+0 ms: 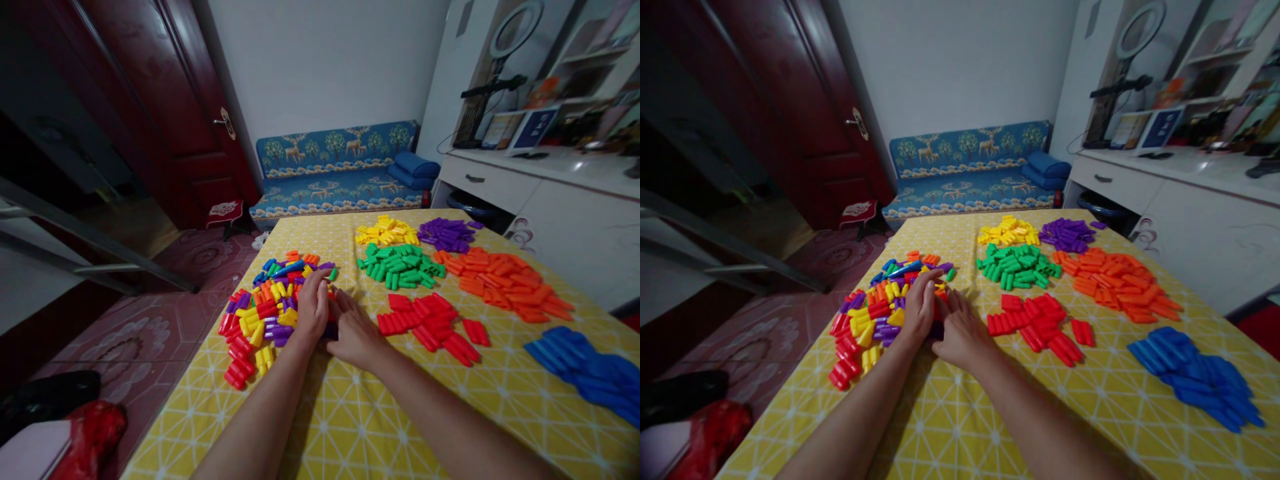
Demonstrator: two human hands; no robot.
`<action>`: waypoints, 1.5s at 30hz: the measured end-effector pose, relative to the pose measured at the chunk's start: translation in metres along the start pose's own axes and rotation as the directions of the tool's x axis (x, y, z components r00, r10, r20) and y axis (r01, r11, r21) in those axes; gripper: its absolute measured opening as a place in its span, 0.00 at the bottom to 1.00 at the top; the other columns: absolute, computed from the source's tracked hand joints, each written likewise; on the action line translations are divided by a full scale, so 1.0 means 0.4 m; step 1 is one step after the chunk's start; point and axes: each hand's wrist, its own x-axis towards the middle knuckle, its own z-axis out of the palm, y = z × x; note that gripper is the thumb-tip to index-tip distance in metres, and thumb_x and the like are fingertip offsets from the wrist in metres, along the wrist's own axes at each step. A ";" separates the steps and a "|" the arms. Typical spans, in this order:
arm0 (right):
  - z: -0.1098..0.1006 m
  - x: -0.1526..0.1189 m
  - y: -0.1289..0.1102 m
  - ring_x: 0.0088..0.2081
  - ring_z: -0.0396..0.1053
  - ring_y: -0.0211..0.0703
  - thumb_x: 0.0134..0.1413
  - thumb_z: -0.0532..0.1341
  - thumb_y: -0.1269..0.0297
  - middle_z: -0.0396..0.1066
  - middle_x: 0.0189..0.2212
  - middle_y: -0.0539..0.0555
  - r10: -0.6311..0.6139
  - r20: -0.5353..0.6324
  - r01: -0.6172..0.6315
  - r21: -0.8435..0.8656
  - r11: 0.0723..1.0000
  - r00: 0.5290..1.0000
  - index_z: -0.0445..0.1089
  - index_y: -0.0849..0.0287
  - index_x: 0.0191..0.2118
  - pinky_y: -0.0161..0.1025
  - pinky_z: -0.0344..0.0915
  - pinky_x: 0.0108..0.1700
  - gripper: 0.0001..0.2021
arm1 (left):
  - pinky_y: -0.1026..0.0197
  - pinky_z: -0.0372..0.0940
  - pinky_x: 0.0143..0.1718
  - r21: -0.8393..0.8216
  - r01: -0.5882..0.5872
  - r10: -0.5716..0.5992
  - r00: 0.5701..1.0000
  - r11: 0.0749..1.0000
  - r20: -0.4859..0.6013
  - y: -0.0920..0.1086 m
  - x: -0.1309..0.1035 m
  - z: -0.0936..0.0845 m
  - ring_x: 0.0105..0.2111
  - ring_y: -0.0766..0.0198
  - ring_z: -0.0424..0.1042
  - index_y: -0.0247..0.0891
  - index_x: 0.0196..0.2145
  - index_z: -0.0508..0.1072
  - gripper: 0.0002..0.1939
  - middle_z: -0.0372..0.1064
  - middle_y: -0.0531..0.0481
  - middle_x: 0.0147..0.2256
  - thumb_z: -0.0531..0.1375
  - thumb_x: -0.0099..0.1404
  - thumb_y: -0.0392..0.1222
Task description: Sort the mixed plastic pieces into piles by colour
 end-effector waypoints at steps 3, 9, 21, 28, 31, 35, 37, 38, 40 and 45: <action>0.007 0.011 0.008 0.63 0.54 0.56 0.49 0.63 0.59 0.55 0.63 0.62 -0.048 -0.017 0.047 -0.045 0.998 0.999 0.50 0.58 0.68 0.52 0.50 0.64 0.40 | 0.57 0.67 0.48 -0.019 -0.028 0.028 1.000 0.999 -0.010 0.002 0.001 -0.001 0.44 0.61 0.73 0.38 0.47 0.71 0.16 0.72 0.43 0.47 0.46 0.73 0.43; -0.008 0.020 0.023 0.56 0.60 0.52 0.54 0.62 0.63 0.64 0.55 0.58 0.033 -0.085 -0.039 -0.072 0.997 0.996 0.69 0.54 0.52 0.48 0.58 0.58 0.19 | 0.59 0.67 0.47 0.074 -0.042 0.040 0.999 0.996 0.029 -0.005 0.020 -0.005 0.44 0.60 0.73 0.38 0.42 0.74 0.13 0.75 0.44 0.43 0.50 0.70 0.40; 0.031 0.035 0.059 0.58 0.63 0.50 0.56 0.61 0.67 0.64 0.56 0.60 0.209 -0.315 -0.148 0.207 0.967 0.926 0.72 0.58 0.46 0.47 0.61 0.59 0.12 | 0.66 0.60 0.26 0.581 -0.052 -0.377 0.714 0.812 0.591 0.043 0.106 -0.212 0.27 0.63 0.73 0.44 0.30 0.80 0.08 0.77 0.54 0.27 0.67 0.48 0.36; 0.035 0.035 0.058 0.55 0.65 0.51 0.59 0.61 0.60 0.66 0.53 0.61 0.208 -0.356 -0.135 0.221 0.966 0.911 0.76 0.58 0.41 0.47 0.63 0.57 0.10 | 0.60 0.65 0.35 0.753 -0.302 -0.544 0.544 0.584 0.640 0.120 0.082 -0.151 0.41 0.51 0.76 0.48 0.37 0.81 0.18 0.79 0.49 0.37 0.68 0.44 0.37; 0.037 0.036 0.063 0.53 0.66 0.49 0.63 0.57 0.63 0.68 0.51 0.60 0.199 -0.369 -0.113 0.244 0.963 0.908 0.76 0.57 0.42 0.45 0.64 0.56 0.11 | 0.58 0.66 0.35 0.741 -0.280 -0.544 0.531 0.611 0.649 0.116 0.073 -0.130 0.41 0.49 0.76 0.47 0.37 0.81 0.19 0.79 0.47 0.38 0.67 0.45 0.35; 0.036 0.038 0.068 0.51 0.68 0.47 0.65 0.51 0.65 0.70 0.48 0.60 0.178 -0.385 -0.073 0.271 0.960 0.906 0.75 0.59 0.44 0.43 0.65 0.55 0.15 | 0.57 0.66 0.37 0.667 -0.087 -0.430 0.701 0.740 0.569 0.038 0.074 -0.123 0.39 0.50 0.75 0.41 0.38 0.80 0.16 0.78 0.44 0.37 0.66 0.49 0.39; 0.034 0.039 0.068 0.50 0.69 0.46 0.65 0.50 0.65 0.72 0.47 0.60 0.163 -0.397 -0.048 0.283 0.958 0.903 0.74 0.60 0.46 0.43 0.65 0.54 0.15 | 0.59 0.66 0.35 0.535 0.127 -0.376 0.842 0.835 0.386 -0.011 0.078 -0.112 0.35 0.55 0.75 0.36 0.41 0.79 0.16 0.77 0.45 0.34 0.64 0.55 0.43; 0.034 0.038 0.068 0.50 0.69 0.47 0.65 0.50 0.65 0.72 0.47 0.60 0.159 -0.398 -0.042 0.287 0.957 0.903 0.73 0.60 0.48 0.44 0.65 0.54 0.16 | 0.60 0.66 0.33 0.422 0.225 -0.372 0.876 0.878 0.306 -0.033 0.079 -0.103 0.32 0.58 0.74 0.34 0.42 0.78 0.17 0.76 0.45 0.32 0.63 0.57 0.45; 0.033 0.038 0.066 0.50 0.70 0.48 0.64 0.51 0.65 0.73 0.48 0.60 0.162 -0.387 -0.041 0.301 0.953 0.908 0.70 0.61 0.52 0.46 0.66 0.54 0.16 | 0.62 0.66 0.29 0.116 0.409 -0.425 0.867 0.905 0.259 -0.066 0.079 -0.081 0.26 0.62 0.72 0.31 0.45 0.76 0.21 0.73 0.48 0.28 0.62 0.59 0.49; 0.030 0.034 0.059 0.55 0.68 0.49 0.60 0.56 0.66 0.69 0.55 0.60 0.122 -0.400 0.014 0.321 0.947 0.908 0.58 0.57 0.63 0.47 0.66 0.55 0.26 | 0.64 0.65 0.27 -0.248 0.551 -0.433 0.807 0.797 0.400 -0.091 0.069 -0.042 0.23 0.66 0.69 0.30 0.44 0.76 0.27 0.72 0.51 0.25 0.66 0.54 0.55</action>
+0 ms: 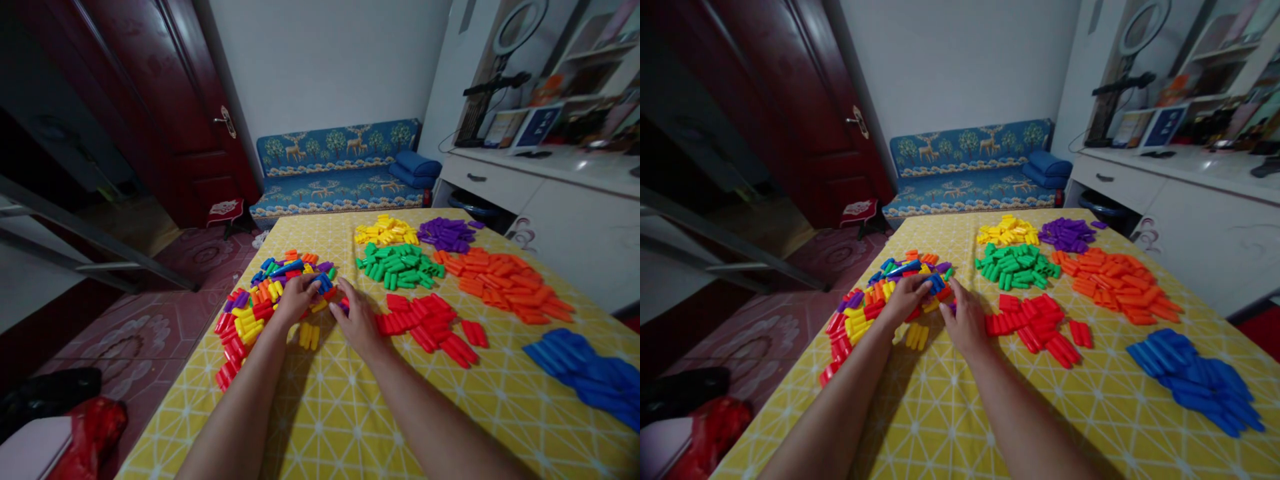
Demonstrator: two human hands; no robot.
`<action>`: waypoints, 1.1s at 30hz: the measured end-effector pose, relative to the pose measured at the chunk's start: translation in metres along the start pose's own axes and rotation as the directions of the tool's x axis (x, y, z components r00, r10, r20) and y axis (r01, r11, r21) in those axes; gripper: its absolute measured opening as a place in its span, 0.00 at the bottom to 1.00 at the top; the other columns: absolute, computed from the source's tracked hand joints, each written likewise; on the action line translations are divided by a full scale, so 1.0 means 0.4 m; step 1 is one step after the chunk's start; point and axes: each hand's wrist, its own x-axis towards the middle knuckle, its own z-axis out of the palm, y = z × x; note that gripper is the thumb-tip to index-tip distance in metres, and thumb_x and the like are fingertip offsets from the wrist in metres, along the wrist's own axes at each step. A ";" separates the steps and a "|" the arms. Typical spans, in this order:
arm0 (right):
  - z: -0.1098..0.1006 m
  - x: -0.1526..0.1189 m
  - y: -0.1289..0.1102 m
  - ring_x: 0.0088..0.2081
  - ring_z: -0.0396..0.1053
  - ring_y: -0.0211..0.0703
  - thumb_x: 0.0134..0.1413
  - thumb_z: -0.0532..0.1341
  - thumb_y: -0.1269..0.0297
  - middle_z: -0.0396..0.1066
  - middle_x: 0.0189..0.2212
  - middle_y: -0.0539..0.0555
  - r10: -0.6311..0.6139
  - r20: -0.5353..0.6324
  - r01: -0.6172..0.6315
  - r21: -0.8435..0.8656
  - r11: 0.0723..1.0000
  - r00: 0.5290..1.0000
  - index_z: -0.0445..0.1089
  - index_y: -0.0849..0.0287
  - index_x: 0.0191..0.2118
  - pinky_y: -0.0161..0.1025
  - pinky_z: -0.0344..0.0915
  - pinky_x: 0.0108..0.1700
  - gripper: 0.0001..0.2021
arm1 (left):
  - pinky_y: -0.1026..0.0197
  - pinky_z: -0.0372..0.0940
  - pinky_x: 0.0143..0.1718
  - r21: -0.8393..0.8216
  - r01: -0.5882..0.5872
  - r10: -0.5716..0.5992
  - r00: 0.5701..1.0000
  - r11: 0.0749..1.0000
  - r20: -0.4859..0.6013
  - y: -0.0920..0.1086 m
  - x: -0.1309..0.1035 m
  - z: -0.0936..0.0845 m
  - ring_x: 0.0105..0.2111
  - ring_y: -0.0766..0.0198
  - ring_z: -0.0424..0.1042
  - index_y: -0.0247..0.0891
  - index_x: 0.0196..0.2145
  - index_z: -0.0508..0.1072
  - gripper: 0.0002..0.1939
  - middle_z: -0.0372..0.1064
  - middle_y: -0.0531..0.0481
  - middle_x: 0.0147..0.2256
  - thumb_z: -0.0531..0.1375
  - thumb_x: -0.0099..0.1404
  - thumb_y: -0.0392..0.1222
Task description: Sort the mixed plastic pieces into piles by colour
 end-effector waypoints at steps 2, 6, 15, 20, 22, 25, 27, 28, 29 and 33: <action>-0.003 -0.001 -0.005 0.58 0.64 0.48 0.58 0.57 0.69 0.66 0.58 0.58 -0.068 0.006 0.069 -0.016 0.998 0.998 0.55 0.54 0.65 0.48 0.64 0.58 0.29 | 0.65 0.64 0.28 -0.001 -0.046 0.046 0.998 0.999 0.048 -0.002 -0.003 0.005 0.25 0.65 0.70 0.30 0.40 0.77 0.26 0.73 0.49 0.27 0.67 0.53 0.56; -0.007 -0.002 -0.010 0.56 0.65 0.48 0.55 0.58 0.74 0.67 0.56 0.56 -0.109 0.016 0.109 -0.029 0.994 0.994 0.59 0.52 0.62 0.48 0.64 0.58 0.29 | 0.65 0.63 0.29 0.039 -0.112 0.107 0.988 0.993 0.113 -0.001 -0.011 0.011 0.26 0.65 0.70 0.30 0.33 0.77 0.24 0.74 0.47 0.27 0.68 0.52 0.57; -0.009 -0.006 -0.026 0.51 0.66 0.50 0.51 0.59 0.76 0.68 0.47 0.58 -0.125 -0.105 0.124 -0.016 0.992 0.987 0.65 0.55 0.54 0.49 0.66 0.55 0.24 | 0.67 0.52 0.23 0.199 -0.226 0.221 0.974 0.953 0.046 0.012 -0.033 0.024 0.21 0.71 0.57 0.33 0.21 0.68 0.29 0.59 0.55 0.19 0.56 0.61 0.65; -0.018 -0.015 -0.042 0.46 0.68 0.46 0.57 0.61 0.69 0.69 0.43 0.56 -0.145 -0.140 0.156 0.071 0.985 0.980 0.67 0.55 0.48 0.45 0.67 0.50 0.13 | 0.65 0.51 0.23 0.316 -0.261 0.268 0.963 0.912 0.021 0.018 -0.043 0.029 0.20 0.70 0.55 0.34 0.20 0.66 0.31 0.57 0.55 0.18 0.50 0.65 0.65; -0.028 -0.020 -0.047 0.46 0.69 0.46 0.58 0.61 0.66 0.70 0.43 0.56 -0.144 -0.186 0.165 0.106 0.981 0.972 0.66 0.56 0.49 0.44 0.67 0.50 0.13 | 0.65 0.51 0.23 0.393 -0.297 0.300 0.952 0.870 0.056 0.019 -0.044 0.027 0.20 0.70 0.55 0.34 0.19 0.66 0.29 0.58 0.55 0.18 0.51 0.66 0.62; -0.079 -0.028 -0.050 0.45 0.70 0.45 0.58 0.60 0.64 0.71 0.45 0.56 -0.079 -0.227 0.103 0.095 0.990 0.971 0.64 0.56 0.51 0.43 0.68 0.48 0.15 | 0.65 0.54 0.25 0.444 -0.305 0.294 0.951 0.842 0.096 0.015 -0.041 0.021 0.21 0.68 0.61 0.34 0.23 0.71 0.27 0.65 0.52 0.20 0.50 0.68 0.57; -0.149 -0.033 -0.041 0.43 0.71 0.46 0.58 0.60 0.62 0.72 0.44 0.56 -0.009 -0.235 0.013 0.017 1.000 0.972 0.64 0.55 0.52 0.43 0.68 0.46 0.17 | 0.64 0.55 0.26 0.460 -0.285 0.278 0.957 0.841 0.085 0.009 -0.036 0.017 0.22 0.67 0.64 0.34 0.24 0.73 0.27 0.68 0.50 0.21 0.49 0.69 0.57; -0.195 -0.035 -0.031 0.42 0.71 0.46 0.57 0.61 0.61 0.73 0.43 0.56 0.020 -0.243 -0.032 -0.045 0.998 0.970 0.64 0.55 0.52 0.43 0.68 0.46 0.17 | 0.64 0.56 0.26 0.463 -0.280 0.275 0.958 0.841 0.079 0.005 -0.034 0.015 0.22 0.66 0.64 0.34 0.24 0.73 0.27 0.69 0.50 0.21 0.49 0.69 0.57; -0.248 -0.039 -0.016 0.42 0.71 0.47 0.57 0.60 0.59 0.73 0.42 0.57 0.041 -0.258 -0.075 -0.120 0.990 0.965 0.65 0.55 0.51 0.44 0.67 0.46 0.16 | 0.64 0.56 0.26 0.461 -0.281 0.278 0.958 0.842 0.076 0.002 -0.032 0.014 0.22 0.66 0.65 0.34 0.24 0.73 0.27 0.69 0.50 0.21 0.50 0.68 0.57; -0.475 -0.068 0.088 0.38 0.72 0.52 0.56 0.60 0.56 0.75 0.38 0.60 0.078 -0.321 -0.236 -0.493 0.837 0.944 0.70 0.55 0.44 0.46 0.66 0.40 0.13 | 0.65 0.56 0.27 0.456 -0.304 0.304 0.950 0.836 0.075 -0.008 -0.027 0.014 0.22 0.66 0.66 0.35 0.25 0.75 0.25 0.71 0.50 0.22 0.53 0.67 0.57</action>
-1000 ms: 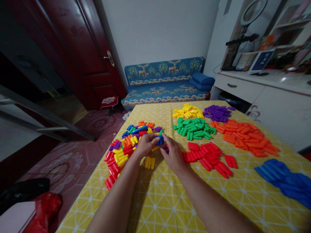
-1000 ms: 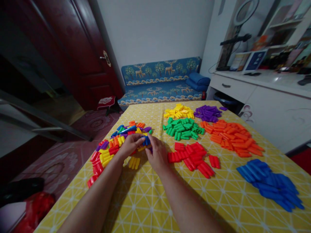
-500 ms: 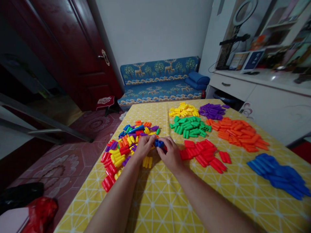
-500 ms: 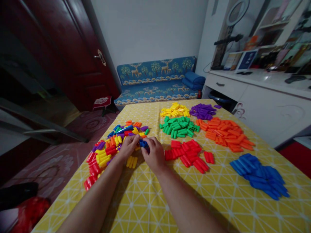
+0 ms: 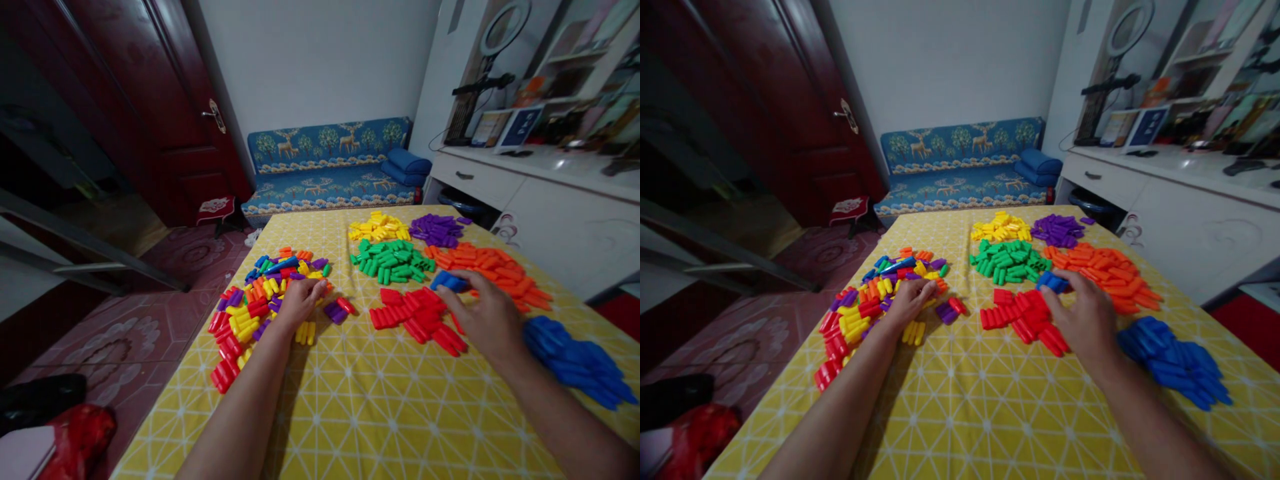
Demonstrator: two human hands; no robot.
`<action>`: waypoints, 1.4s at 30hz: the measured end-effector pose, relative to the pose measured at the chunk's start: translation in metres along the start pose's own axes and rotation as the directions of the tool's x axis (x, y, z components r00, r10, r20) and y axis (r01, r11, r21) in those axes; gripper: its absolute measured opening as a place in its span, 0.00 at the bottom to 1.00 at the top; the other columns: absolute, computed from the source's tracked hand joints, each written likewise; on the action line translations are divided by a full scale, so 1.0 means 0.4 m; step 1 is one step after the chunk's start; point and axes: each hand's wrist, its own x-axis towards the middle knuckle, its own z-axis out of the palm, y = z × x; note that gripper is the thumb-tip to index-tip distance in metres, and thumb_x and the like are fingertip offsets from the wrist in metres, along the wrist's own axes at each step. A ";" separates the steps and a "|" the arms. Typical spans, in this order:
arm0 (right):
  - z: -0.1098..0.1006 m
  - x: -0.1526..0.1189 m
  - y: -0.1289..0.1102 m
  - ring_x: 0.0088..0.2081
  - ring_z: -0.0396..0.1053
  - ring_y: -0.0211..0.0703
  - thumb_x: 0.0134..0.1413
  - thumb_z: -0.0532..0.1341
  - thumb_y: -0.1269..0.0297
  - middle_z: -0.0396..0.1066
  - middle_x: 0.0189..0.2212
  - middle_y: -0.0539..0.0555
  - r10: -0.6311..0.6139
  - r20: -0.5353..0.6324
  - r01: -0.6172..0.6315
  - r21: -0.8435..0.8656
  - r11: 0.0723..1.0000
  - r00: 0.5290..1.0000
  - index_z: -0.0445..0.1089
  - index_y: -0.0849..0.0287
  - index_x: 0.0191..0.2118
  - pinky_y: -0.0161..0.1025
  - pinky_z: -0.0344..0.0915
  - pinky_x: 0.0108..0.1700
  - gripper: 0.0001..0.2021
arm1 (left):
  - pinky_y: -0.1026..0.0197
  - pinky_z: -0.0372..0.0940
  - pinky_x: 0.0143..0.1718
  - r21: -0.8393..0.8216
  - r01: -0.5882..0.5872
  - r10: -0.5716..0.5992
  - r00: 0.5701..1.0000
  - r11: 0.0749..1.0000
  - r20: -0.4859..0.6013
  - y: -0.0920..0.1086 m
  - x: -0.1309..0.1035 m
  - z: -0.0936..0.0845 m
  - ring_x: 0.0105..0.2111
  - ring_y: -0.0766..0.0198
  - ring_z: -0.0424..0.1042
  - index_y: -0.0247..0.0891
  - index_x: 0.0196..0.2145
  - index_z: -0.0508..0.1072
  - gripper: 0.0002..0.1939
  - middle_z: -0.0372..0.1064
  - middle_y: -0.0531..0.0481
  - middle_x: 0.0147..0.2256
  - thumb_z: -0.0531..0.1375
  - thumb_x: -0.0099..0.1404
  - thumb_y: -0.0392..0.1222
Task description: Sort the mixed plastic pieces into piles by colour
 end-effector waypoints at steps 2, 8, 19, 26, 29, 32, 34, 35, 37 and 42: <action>-0.045 0.009 0.105 0.33 0.72 0.52 0.55 0.62 0.56 0.75 0.34 0.62 0.064 0.085 -0.046 -0.198 0.979 0.994 0.71 0.54 0.42 0.46 0.62 0.34 0.11 | 0.65 0.56 0.27 0.024 -0.011 0.011 1.000 1.000 0.010 0.001 0.000 0.002 0.23 0.66 0.67 0.34 0.25 0.75 0.24 0.72 0.50 0.23 0.53 0.68 0.55; -0.075 -0.029 0.240 0.36 0.69 0.55 0.46 0.69 0.54 0.75 0.36 0.64 -0.019 0.263 0.157 -0.519 0.840 0.965 0.76 0.52 0.31 0.52 0.56 0.36 0.08 | 0.64 0.54 0.26 0.098 -0.042 0.039 0.999 0.994 0.034 0.005 0.000 0.003 0.23 0.66 0.66 0.34 0.27 0.77 0.24 0.72 0.49 0.23 0.52 0.69 0.53; 0.023 -0.040 0.129 0.39 0.75 0.51 0.51 0.57 0.71 0.77 0.42 0.59 -0.107 0.438 0.258 -0.303 0.917 0.893 0.71 0.58 0.53 0.45 0.68 0.40 0.21 | 0.55 0.63 0.52 0.053 -0.277 0.259 0.940 0.960 0.220 0.017 -0.008 0.004 0.47 0.54 0.72 0.39 0.48 0.77 0.20 0.75 0.41 0.46 0.63 0.61 0.52; 0.076 -0.024 0.099 0.34 0.75 0.43 0.46 0.54 0.77 0.76 0.34 0.56 -0.100 0.431 0.130 -0.041 0.991 0.897 0.72 0.59 0.46 0.38 0.71 0.37 0.20 | 0.54 0.61 0.52 0.017 -0.295 0.276 0.910 0.955 0.308 0.018 -0.007 0.007 0.46 0.54 0.72 0.43 0.45 0.79 0.17 0.78 0.44 0.43 0.65 0.60 0.51; 0.062 -0.020 0.046 0.41 0.74 0.48 0.46 0.54 0.77 0.74 0.41 0.60 -0.163 0.327 0.213 -0.122 0.969 0.931 0.73 0.60 0.41 0.43 0.70 0.45 0.17 | 0.56 0.63 0.49 -0.035 -0.272 0.271 0.923 0.962 0.272 0.016 -0.006 0.009 0.43 0.56 0.73 0.40 0.40 0.80 0.12 0.78 0.44 0.40 0.64 0.61 0.48; 0.069 -0.033 -0.041 0.47 0.71 0.49 0.51 0.53 0.76 0.72 0.45 0.59 -0.237 0.268 0.255 -0.033 0.966 0.934 0.72 0.59 0.43 0.45 0.68 0.51 0.16 | 0.59 0.64 0.45 -0.040 -0.258 0.260 0.936 0.965 0.236 0.010 -0.005 0.013 0.40 0.58 0.73 0.38 0.38 0.79 0.12 0.78 0.44 0.38 0.64 0.62 0.48; 0.096 -0.054 -0.111 0.49 0.70 0.47 0.55 0.52 0.74 0.72 0.47 0.58 -0.288 0.294 0.264 0.118 0.957 0.912 0.71 0.58 0.46 0.44 0.67 0.52 0.16 | 0.59 0.64 0.44 -0.029 -0.254 0.254 0.940 0.967 0.227 0.006 -0.005 0.017 0.39 0.58 0.73 0.37 0.38 0.79 0.13 0.77 0.44 0.37 0.63 0.62 0.49; 0.115 -0.066 -0.146 0.50 0.70 0.46 0.57 0.52 0.74 0.71 0.48 0.57 -0.316 0.318 0.267 0.188 0.945 0.894 0.70 0.58 0.48 0.43 0.67 0.52 0.17 | 0.60 0.64 0.43 -0.026 -0.256 0.255 0.940 0.966 0.226 0.005 -0.005 0.018 0.39 0.58 0.73 0.37 0.38 0.79 0.13 0.77 0.44 0.37 0.63 0.63 0.50; 0.156 -0.090 -0.211 0.52 0.69 0.45 0.57 0.53 0.74 0.70 0.51 0.57 -0.366 0.367 0.276 0.275 0.921 0.855 0.67 0.58 0.54 0.43 0.66 0.54 0.19 | 0.60 0.64 0.43 -0.020 -0.270 0.267 0.934 0.963 0.237 0.002 -0.006 0.020 0.38 0.59 0.73 0.38 0.38 0.79 0.14 0.77 0.44 0.36 0.62 0.64 0.51; 0.228 -0.116 -0.302 0.50 0.69 0.49 0.57 0.56 0.75 0.71 0.50 0.58 -0.367 0.421 0.298 0.223 0.928 0.829 0.66 0.57 0.56 0.46 0.65 0.53 0.21 | 0.61 0.64 0.39 0.030 -0.296 0.279 0.927 0.955 0.252 -0.003 -0.005 0.017 0.34 0.60 0.71 0.37 0.34 0.79 0.16 0.76 0.44 0.31 0.62 0.63 0.53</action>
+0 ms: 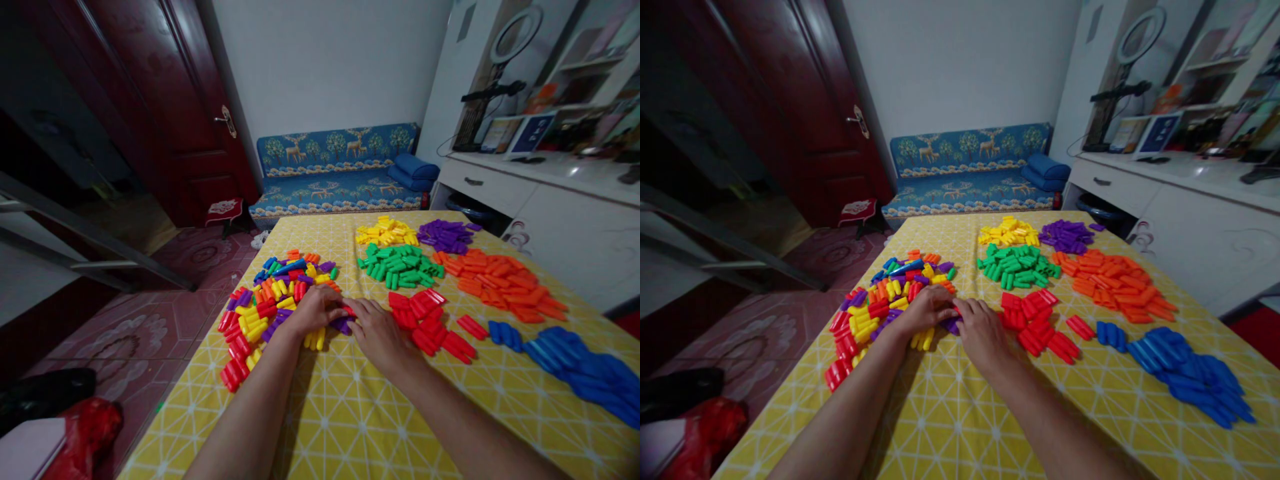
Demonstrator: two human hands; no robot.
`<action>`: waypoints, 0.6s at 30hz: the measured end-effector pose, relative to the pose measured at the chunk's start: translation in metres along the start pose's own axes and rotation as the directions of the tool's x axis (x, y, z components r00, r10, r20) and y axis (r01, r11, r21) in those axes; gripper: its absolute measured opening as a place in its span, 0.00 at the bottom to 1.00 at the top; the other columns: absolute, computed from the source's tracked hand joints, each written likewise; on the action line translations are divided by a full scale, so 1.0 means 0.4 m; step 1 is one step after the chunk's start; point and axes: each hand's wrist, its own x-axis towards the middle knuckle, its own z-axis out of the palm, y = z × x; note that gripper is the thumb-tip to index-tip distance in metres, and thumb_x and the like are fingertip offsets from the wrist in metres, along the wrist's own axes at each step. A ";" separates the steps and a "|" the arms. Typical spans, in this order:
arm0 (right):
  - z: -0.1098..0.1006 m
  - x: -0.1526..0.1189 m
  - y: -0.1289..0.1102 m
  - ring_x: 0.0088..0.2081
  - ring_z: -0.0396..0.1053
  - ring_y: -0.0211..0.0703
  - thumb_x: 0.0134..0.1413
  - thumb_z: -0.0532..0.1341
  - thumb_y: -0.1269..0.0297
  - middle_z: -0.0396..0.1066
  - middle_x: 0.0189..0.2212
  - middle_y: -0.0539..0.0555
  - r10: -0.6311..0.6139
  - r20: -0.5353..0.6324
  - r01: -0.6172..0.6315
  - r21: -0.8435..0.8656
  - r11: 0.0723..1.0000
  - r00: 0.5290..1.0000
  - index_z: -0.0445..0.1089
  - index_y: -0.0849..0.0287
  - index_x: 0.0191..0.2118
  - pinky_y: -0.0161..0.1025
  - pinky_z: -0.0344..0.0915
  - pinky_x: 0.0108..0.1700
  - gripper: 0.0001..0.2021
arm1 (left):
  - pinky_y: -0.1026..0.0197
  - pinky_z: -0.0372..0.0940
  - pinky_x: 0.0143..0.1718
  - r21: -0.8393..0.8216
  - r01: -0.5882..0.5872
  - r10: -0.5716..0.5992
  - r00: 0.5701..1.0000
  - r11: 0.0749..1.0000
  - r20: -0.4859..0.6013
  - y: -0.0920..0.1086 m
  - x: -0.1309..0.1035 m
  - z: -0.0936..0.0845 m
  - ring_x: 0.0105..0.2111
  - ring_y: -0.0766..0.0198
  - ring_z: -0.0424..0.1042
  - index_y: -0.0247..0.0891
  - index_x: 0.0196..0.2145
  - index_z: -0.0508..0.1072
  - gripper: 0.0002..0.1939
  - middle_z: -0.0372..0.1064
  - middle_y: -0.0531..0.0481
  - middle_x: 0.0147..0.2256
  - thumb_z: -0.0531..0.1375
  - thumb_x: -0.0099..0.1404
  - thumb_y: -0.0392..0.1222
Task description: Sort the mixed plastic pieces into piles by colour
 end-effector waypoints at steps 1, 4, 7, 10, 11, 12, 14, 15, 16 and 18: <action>0.006 0.004 -0.002 0.48 0.70 0.49 0.59 0.56 0.74 0.72 0.49 0.58 0.020 -0.009 -0.020 -0.014 1.000 1.000 0.67 0.57 0.55 0.46 0.66 0.51 0.19 | 0.61 0.64 0.39 0.001 0.002 -0.002 1.000 1.000 -0.003 -0.001 0.000 -0.001 0.34 0.60 0.71 0.37 0.35 0.79 0.16 0.76 0.44 0.32 0.62 0.63 0.53; 0.005 0.006 0.010 0.44 0.71 0.48 0.63 0.55 0.71 0.74 0.44 0.57 0.052 -0.046 -0.055 -0.046 0.997 0.998 0.70 0.56 0.50 0.43 0.65 0.46 0.13 | 0.60 0.64 0.41 -0.026 0.018 -0.019 1.000 0.999 -0.018 -0.005 -0.001 0.000 0.36 0.59 0.72 0.37 0.37 0.79 0.15 0.77 0.44 0.34 0.63 0.61 0.53; -0.023 -0.002 0.036 0.43 0.71 0.48 0.62 0.55 0.71 0.75 0.43 0.56 0.072 -0.107 -0.084 -0.115 0.990 0.992 0.71 0.56 0.48 0.43 0.62 0.46 0.11 | 0.60 0.64 0.41 -0.051 0.036 -0.037 0.999 0.998 -0.019 -0.008 -0.002 0.003 0.36 0.59 0.73 0.37 0.37 0.80 0.14 0.77 0.44 0.34 0.65 0.61 0.50; -0.063 -0.009 0.061 0.42 0.70 0.50 0.60 0.57 0.70 0.76 0.39 0.55 0.116 -0.162 -0.148 -0.207 0.967 0.980 0.73 0.56 0.42 0.45 0.60 0.44 0.09 | 0.60 0.64 0.41 -0.048 0.034 -0.034 0.999 0.998 0.002 -0.009 -0.001 0.005 0.37 0.59 0.73 0.37 0.36 0.80 0.11 0.78 0.44 0.34 0.64 0.61 0.48; -0.074 -0.011 0.068 0.42 0.69 0.51 0.59 0.57 0.71 0.75 0.38 0.55 0.128 -0.175 -0.169 -0.240 0.956 0.976 0.73 0.56 0.39 0.46 0.59 0.43 0.08 | 0.60 0.64 0.41 -0.044 0.031 -0.031 1.000 0.999 0.005 -0.009 -0.001 0.004 0.36 0.59 0.73 0.38 0.35 0.80 0.11 0.78 0.44 0.34 0.64 0.61 0.47; -0.082 -0.012 0.073 0.42 0.68 0.52 0.57 0.58 0.71 0.75 0.37 0.55 0.137 -0.191 -0.186 -0.267 0.946 0.972 0.74 0.56 0.36 0.46 0.58 0.43 0.07 | 0.60 0.64 0.41 -0.041 0.026 -0.026 1.000 0.999 0.008 -0.009 0.000 0.004 0.36 0.59 0.73 0.38 0.35 0.80 0.10 0.78 0.45 0.34 0.64 0.62 0.46; -0.087 -0.015 0.079 0.44 0.66 0.53 0.55 0.59 0.72 0.73 0.39 0.56 0.124 -0.225 -0.188 -0.287 0.939 0.966 0.74 0.56 0.36 0.47 0.57 0.44 0.07 | 0.60 0.64 0.41 -0.036 0.016 -0.016 1.000 0.999 0.006 -0.008 0.000 0.003 0.36 0.60 0.73 0.37 0.34 0.80 0.09 0.78 0.45 0.33 0.64 0.62 0.44; -0.085 -0.016 0.080 0.45 0.65 0.52 0.55 0.59 0.71 0.73 0.40 0.55 0.098 -0.225 -0.160 -0.277 0.948 0.969 0.74 0.55 0.36 0.47 0.57 0.45 0.07 | 0.60 0.64 0.41 -0.033 0.015 -0.015 1.000 0.999 0.005 -0.007 0.000 0.002 0.36 0.60 0.73 0.37 0.34 0.80 0.08 0.78 0.46 0.33 0.64 0.61 0.44; -0.080 -0.017 0.080 0.46 0.65 0.51 0.55 0.60 0.70 0.72 0.41 0.55 0.060 -0.206 -0.114 -0.260 0.959 0.977 0.74 0.55 0.37 0.47 0.57 0.46 0.06 | 0.61 0.64 0.41 -0.026 0.017 -0.017 1.000 1.000 0.003 -0.006 0.000 0.002 0.35 0.60 0.73 0.37 0.34 0.80 0.08 0.78 0.46 0.33 0.64 0.61 0.43; -0.069 -0.018 0.076 0.46 0.64 0.50 0.55 0.62 0.67 0.72 0.41 0.54 -0.007 -0.140 -0.025 -0.228 0.973 0.990 0.74 0.54 0.33 0.47 0.56 0.47 0.03 | 0.61 0.64 0.39 -0.005 0.036 -0.036 0.999 0.999 0.003 -0.003 -0.001 0.001 0.34 0.61 0.73 0.37 0.33 0.80 0.07 0.77 0.46 0.32 0.64 0.61 0.42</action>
